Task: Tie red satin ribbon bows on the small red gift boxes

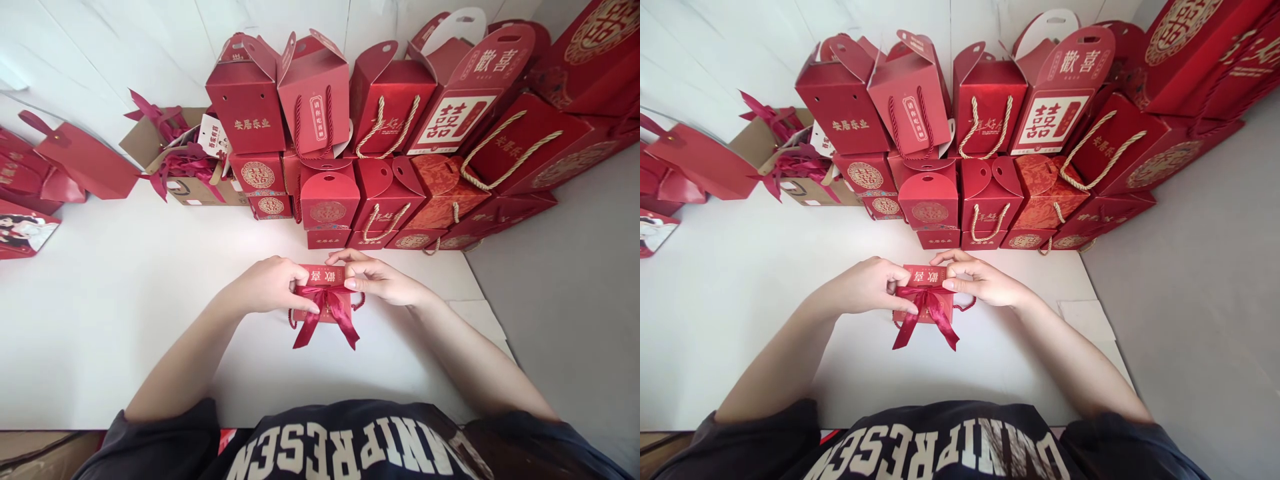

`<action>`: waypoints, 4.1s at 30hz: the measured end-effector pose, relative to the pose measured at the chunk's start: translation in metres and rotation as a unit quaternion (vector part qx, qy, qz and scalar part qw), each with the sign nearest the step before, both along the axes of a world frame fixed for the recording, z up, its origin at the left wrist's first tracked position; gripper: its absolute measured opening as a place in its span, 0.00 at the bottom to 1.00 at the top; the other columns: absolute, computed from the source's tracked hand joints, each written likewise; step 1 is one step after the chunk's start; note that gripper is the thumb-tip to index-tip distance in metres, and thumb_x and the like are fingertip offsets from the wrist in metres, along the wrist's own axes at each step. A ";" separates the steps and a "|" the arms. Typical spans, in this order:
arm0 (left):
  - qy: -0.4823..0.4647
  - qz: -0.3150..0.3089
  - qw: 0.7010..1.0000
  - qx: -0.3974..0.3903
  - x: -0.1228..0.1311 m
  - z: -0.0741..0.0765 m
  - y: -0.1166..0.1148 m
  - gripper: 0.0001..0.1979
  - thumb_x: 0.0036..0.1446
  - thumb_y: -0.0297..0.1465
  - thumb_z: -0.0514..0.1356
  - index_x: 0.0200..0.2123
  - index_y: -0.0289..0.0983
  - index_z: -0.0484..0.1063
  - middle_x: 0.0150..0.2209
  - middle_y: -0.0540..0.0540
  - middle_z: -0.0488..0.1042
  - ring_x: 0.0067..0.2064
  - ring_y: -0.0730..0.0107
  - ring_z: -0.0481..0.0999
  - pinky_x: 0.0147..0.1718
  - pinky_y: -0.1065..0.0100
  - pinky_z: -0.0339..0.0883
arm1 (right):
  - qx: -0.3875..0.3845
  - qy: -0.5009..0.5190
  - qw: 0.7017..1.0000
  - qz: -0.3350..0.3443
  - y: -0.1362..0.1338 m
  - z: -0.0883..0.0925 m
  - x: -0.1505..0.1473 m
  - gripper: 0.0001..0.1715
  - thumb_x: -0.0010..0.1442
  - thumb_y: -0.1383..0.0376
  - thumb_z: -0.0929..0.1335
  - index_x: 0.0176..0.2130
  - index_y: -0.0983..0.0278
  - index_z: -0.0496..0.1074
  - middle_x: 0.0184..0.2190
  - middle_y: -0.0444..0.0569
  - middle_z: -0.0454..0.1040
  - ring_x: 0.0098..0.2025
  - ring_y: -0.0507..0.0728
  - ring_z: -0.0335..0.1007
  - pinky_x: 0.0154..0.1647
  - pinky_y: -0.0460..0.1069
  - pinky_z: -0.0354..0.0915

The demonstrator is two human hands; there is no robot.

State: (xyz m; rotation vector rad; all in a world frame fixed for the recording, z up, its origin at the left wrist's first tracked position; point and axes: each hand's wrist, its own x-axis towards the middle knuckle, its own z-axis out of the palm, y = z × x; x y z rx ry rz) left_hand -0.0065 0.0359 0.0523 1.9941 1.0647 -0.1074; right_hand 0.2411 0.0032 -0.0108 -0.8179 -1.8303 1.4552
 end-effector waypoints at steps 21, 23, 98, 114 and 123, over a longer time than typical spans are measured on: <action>-0.080 -0.047 0.973 -0.213 -0.011 -0.011 0.027 0.20 0.58 0.46 0.58 0.26 0.34 0.70 0.19 0.49 0.71 0.20 0.75 0.69 0.22 0.72 0.64 | 0.167 -0.307 0.923 -0.160 -0.039 0.043 -0.016 0.19 0.63 0.52 0.67 0.29 0.62 0.65 0.27 0.44 0.68 0.30 0.54 0.62 0.38 0.52 0.59; -0.087 -0.050 0.972 -0.212 -0.011 -0.014 0.028 0.20 0.59 0.45 0.58 0.26 0.34 0.70 0.19 0.49 0.72 0.20 0.75 0.70 0.22 0.73 0.65 | 0.158 -0.310 0.925 -0.152 -0.043 0.041 -0.022 0.15 0.61 0.55 0.69 0.31 0.62 0.66 0.30 0.46 0.69 0.34 0.55 0.64 0.39 0.51 0.60; -0.026 -0.185 0.944 0.272 -0.017 0.021 0.001 0.12 0.62 0.27 0.52 0.41 0.43 0.75 0.38 0.47 0.70 0.39 0.68 0.70 0.38 0.69 0.62 | 0.028 -0.159 0.975 -0.151 -0.014 0.027 0.001 0.17 0.66 0.51 0.62 0.36 0.62 0.65 0.34 0.45 0.70 0.35 0.53 0.66 0.38 0.48 0.63; -0.021 -0.171 0.933 0.316 -0.014 0.012 0.003 0.11 0.63 0.27 0.51 0.39 0.40 0.74 0.32 0.51 0.75 0.31 0.71 0.70 0.34 0.69 0.60 | -0.191 -0.105 0.975 0.049 -0.004 0.025 0.011 0.29 0.63 0.44 0.62 0.29 0.65 0.68 0.22 0.41 0.63 0.24 0.49 0.55 0.27 0.46 0.53; 0.001 -0.176 0.926 0.334 -0.014 0.008 0.006 0.13 0.63 0.28 0.51 0.43 0.41 0.76 0.32 0.50 0.77 0.32 0.69 0.72 0.35 0.68 0.60 | -0.200 -0.079 0.976 0.031 -0.008 0.031 0.006 0.25 0.62 0.46 0.65 0.31 0.65 0.69 0.25 0.43 0.68 0.26 0.50 0.59 0.30 0.46 0.57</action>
